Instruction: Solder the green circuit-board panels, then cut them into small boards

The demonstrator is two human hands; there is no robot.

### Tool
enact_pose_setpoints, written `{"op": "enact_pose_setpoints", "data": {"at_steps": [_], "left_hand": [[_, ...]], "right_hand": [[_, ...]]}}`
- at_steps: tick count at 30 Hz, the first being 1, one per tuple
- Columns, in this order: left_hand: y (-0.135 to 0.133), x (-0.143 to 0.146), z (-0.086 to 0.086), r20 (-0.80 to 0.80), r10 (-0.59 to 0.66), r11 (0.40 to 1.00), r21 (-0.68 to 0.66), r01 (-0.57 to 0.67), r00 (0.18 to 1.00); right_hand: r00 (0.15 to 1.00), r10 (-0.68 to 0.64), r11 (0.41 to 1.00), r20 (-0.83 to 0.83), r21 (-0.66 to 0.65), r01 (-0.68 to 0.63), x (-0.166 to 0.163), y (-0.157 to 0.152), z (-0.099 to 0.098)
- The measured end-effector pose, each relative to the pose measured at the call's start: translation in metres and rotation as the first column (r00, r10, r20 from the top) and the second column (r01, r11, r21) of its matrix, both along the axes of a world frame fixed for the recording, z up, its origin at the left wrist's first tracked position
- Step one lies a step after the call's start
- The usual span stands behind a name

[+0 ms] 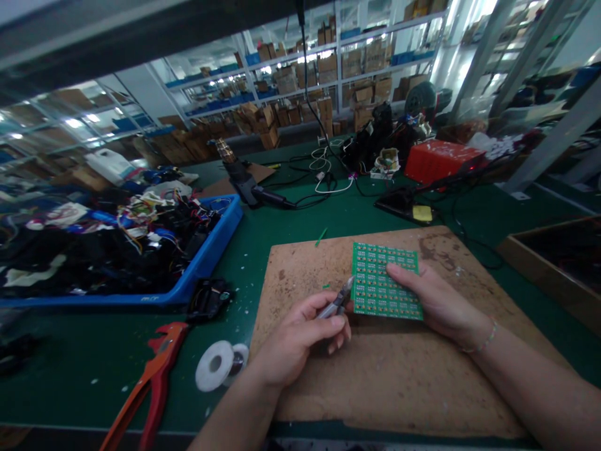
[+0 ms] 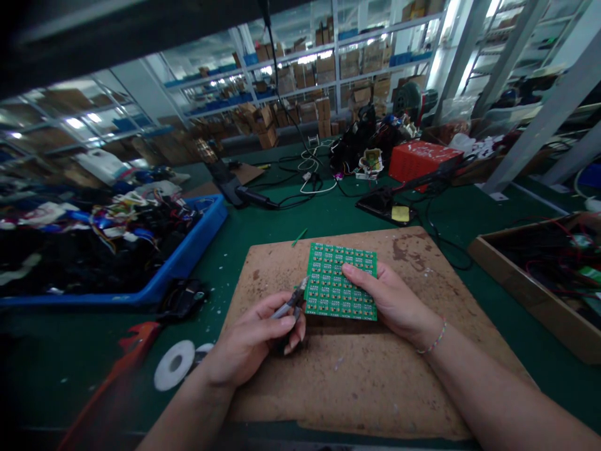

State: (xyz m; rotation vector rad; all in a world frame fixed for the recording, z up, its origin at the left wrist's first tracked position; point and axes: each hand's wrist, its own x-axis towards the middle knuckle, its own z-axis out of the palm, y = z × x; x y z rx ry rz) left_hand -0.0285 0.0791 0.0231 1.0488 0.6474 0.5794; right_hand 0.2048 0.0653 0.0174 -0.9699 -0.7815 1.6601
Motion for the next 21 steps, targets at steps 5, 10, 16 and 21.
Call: {"op": "enact_pose_setpoints", "data": {"at_steps": [5,10,16,21], "left_hand": [[0.0002,0.0000,-0.0002,0.018,-0.007,1.000,-0.014,0.007,1.000],[0.0003,0.0001,0.0022,0.029,-0.009,0.999,-0.038,0.010,1.000],[0.0010,-0.0024,0.0026,-0.039,-0.010,1.000,0.007,0.010,0.999],[0.0047,-0.0065,0.0042,-0.240,0.136,0.969,0.235,-0.078,0.961]], "right_hand": [[1.000,0.018,1.000,0.003,-0.020,-0.018,-0.0003,0.0008,-0.0007],[1.000,0.030,0.999,-0.006,-0.016,-0.030,-0.0016,0.0010,0.0002],[0.999,0.038,0.999,0.010,-0.009,-0.038,-0.0007,0.0017,-0.0014],[0.997,-0.027,1.000,0.066,0.007,0.027,0.0028,0.0027,-0.0030]]}}
